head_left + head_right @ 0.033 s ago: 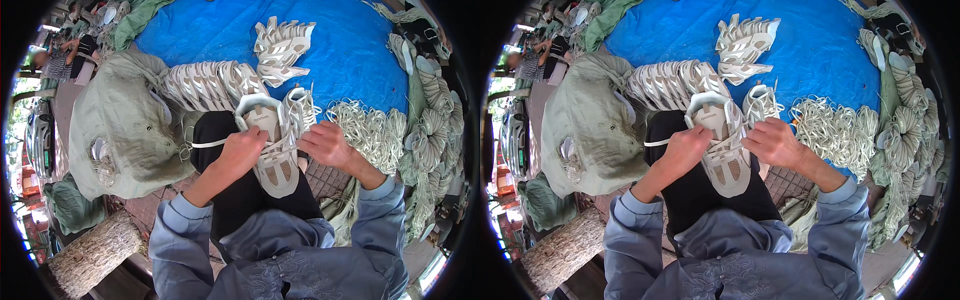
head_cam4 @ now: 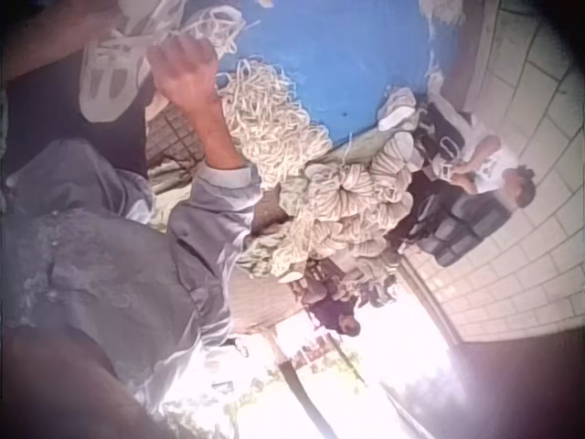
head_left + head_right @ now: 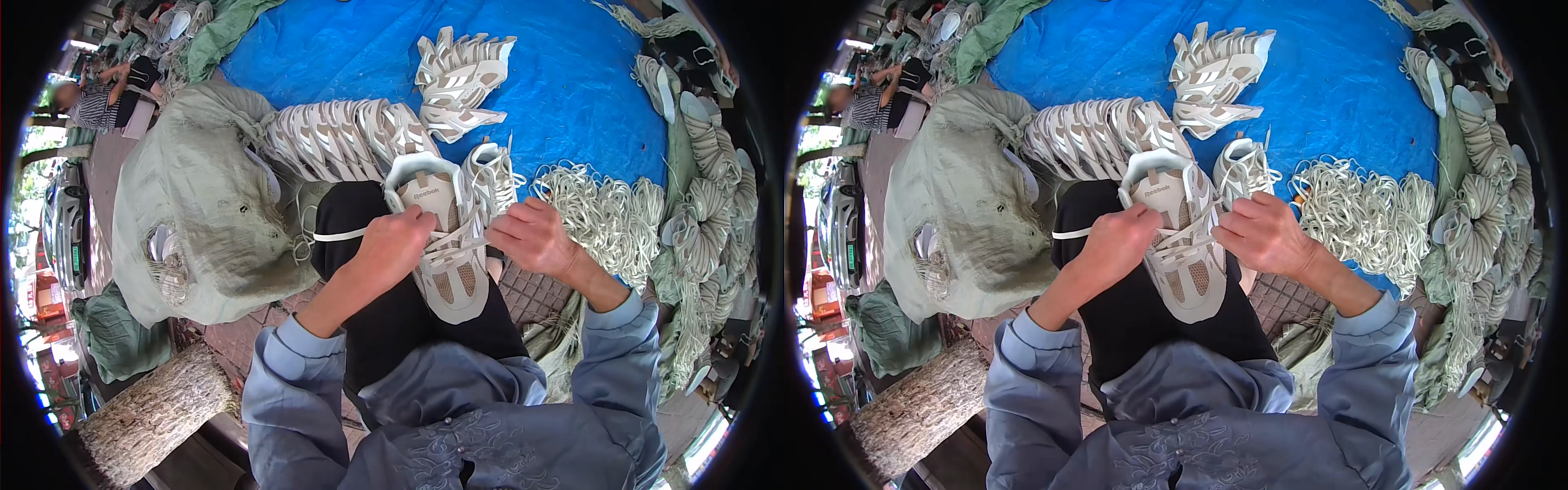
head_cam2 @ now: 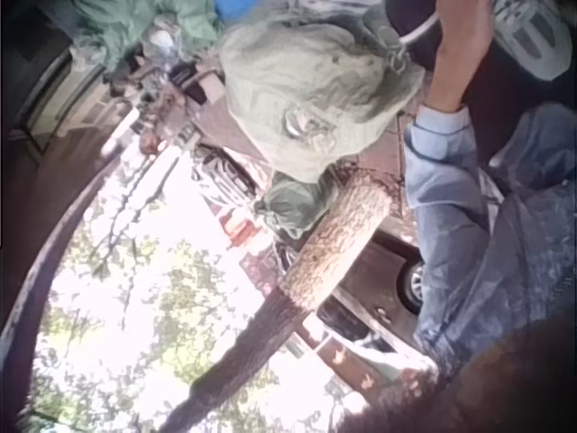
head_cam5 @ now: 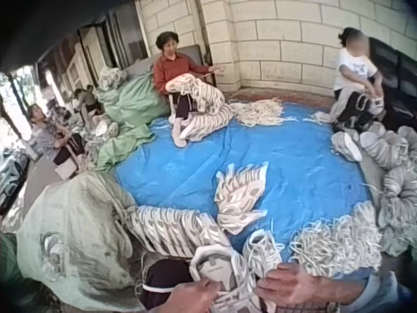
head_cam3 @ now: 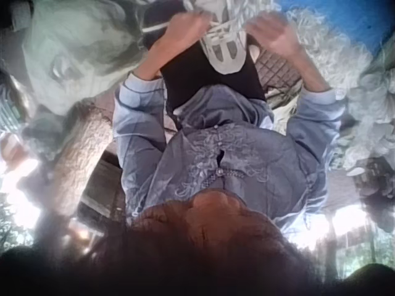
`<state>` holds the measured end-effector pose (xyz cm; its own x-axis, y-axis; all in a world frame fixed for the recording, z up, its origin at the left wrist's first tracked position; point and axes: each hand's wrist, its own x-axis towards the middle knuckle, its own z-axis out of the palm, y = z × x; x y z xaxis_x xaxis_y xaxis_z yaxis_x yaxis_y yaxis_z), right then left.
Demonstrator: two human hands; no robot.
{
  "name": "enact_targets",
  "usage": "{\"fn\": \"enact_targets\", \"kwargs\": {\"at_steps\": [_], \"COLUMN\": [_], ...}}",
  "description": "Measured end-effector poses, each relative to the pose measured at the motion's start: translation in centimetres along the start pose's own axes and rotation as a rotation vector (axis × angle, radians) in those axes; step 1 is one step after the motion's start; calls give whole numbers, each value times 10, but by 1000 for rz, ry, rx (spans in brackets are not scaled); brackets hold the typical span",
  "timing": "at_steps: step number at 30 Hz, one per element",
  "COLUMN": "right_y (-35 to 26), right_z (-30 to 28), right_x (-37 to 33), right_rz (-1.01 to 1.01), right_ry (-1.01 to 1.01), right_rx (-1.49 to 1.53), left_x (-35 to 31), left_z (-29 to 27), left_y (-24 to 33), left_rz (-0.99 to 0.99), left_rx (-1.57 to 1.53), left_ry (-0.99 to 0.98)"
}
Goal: The person sits on a blue tarp outdoors and threads white shoelaces through the eyelets of a white sneaker. They pull the laces tight and adjust the fit, repeating the process for multiple shoes in a pile nearby.
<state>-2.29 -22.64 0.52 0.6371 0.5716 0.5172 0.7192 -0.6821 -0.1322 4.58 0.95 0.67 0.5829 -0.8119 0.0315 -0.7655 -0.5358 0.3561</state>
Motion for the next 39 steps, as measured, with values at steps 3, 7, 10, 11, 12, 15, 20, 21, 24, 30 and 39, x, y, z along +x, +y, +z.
{"fn": "enact_targets", "kwargs": {"at_steps": [3, 7, 10, 11, 12, 15, 20, 21, 24, 30, 39], "right_y": [-4, -13, -24, -28, -32, -43, -56, -57, -54, -29, -18], "right_z": [4, 19, 40, 48, 55, 70, 84, 85, 79, 50, 30], "right_x": [-4, -7, -4, -4, -4, -8, -12, -12, -10, 1, 38], "right_rz": [14, 136, 246, 320, 394, 553, 719, 722, 911, 554, -89], "right_ry": [120, 244, 347, 382, 414, 455, 471, 465, 359, 255, -265], "right_rx": [-44, -2, 129, 214, 299, 436, 535, 530, 699, 508, -62], "left_x": [-7, -33, -51, -57, -62, -76, -90, -91, -91, -81, -84], "left_z": [-20, -67, -85, -87, -86, -83, -94, -97, -94, -103, -116], "left_y": [-16, -43, -55, -57, -59, -65, -96, -102, -107, -91, -76], "left_rz": [-43, -315, -464, -508, -538, -555, -631, -781, -491, -277, -553], "left_rx": [-294, -390, -367, -376, -370, -370, -104, -113, -27, 334, -139], "left_ry": [33, -83, -98, -94, -106, -57, 117, 105, 115, 44, 21]}}
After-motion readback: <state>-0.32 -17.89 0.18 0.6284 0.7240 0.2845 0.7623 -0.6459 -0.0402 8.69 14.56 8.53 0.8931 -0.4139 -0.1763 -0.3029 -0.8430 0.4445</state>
